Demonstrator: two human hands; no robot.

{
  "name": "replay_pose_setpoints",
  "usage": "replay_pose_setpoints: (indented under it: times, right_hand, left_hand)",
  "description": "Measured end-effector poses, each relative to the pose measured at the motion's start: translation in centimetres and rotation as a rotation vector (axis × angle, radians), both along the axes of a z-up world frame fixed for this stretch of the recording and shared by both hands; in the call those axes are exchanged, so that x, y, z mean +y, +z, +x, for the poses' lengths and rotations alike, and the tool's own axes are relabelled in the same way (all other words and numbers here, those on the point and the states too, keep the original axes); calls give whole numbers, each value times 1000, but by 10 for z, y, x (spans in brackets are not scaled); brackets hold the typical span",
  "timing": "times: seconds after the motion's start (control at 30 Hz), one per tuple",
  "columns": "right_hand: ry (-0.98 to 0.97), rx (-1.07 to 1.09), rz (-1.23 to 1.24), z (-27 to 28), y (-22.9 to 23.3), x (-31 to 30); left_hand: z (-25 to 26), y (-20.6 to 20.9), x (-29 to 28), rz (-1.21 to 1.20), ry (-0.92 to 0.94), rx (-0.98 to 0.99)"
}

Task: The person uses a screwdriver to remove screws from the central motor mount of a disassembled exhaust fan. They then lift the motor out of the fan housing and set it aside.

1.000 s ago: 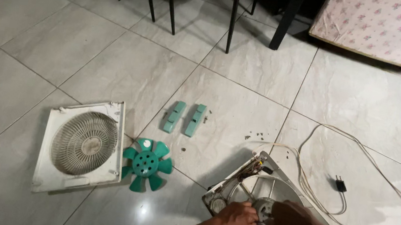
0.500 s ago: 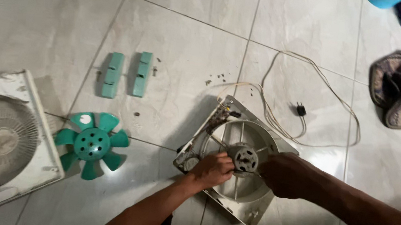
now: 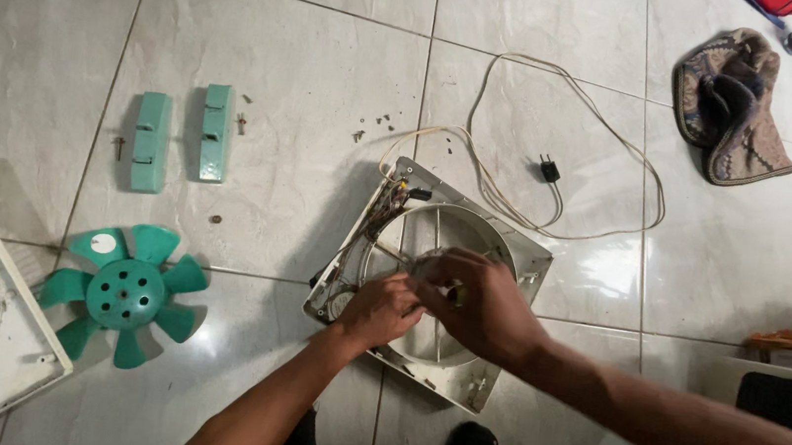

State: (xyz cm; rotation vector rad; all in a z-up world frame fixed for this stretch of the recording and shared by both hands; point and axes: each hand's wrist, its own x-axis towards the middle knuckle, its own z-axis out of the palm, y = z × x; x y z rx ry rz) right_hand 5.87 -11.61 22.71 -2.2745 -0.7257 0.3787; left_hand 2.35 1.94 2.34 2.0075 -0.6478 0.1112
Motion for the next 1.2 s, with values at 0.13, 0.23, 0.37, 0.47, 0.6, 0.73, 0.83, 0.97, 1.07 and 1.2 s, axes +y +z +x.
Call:
replay_pose_setpoints:
  times: [0.13,0.23,0.37,0.47,0.6,0.73,0.83,0.97,1.07,1.2]
  right_hand:
    - [-304,366,160,-18,-18,-13]
    - [-238,324,391,-20,-40,-26]
    - [-153,295,514,-14,-63,-41]
    - [2,378,439,-9,-68,-43]
    - [380,369,433,9,-56,-42]
    - [461,380,246,33,-29,-34]
    - [382,234,-101,38,-2,-27]
    - [380,74,-825,24,22,-22]
    - [656,-323,-665,13,22,-19]
    - [476,108,-803,23,1,-10]
  left_hand:
    - [-2,13,3,-27,-8,6]
    - [0,18,1,-36,-31,54]
    - [1,14,0,-24,-38,62]
    - [1,12,2,29,-61,43]
    - [5,10,3,-20,-109,-52]
    - [5,10,2,-14,-79,-61]
    - [5,11,1,-28,-29,-67]
    - [3,3,-4,59,17,-11]
    - [4,0,0,71,12,-20]
    - [12,-1,3,85,-41,-19]
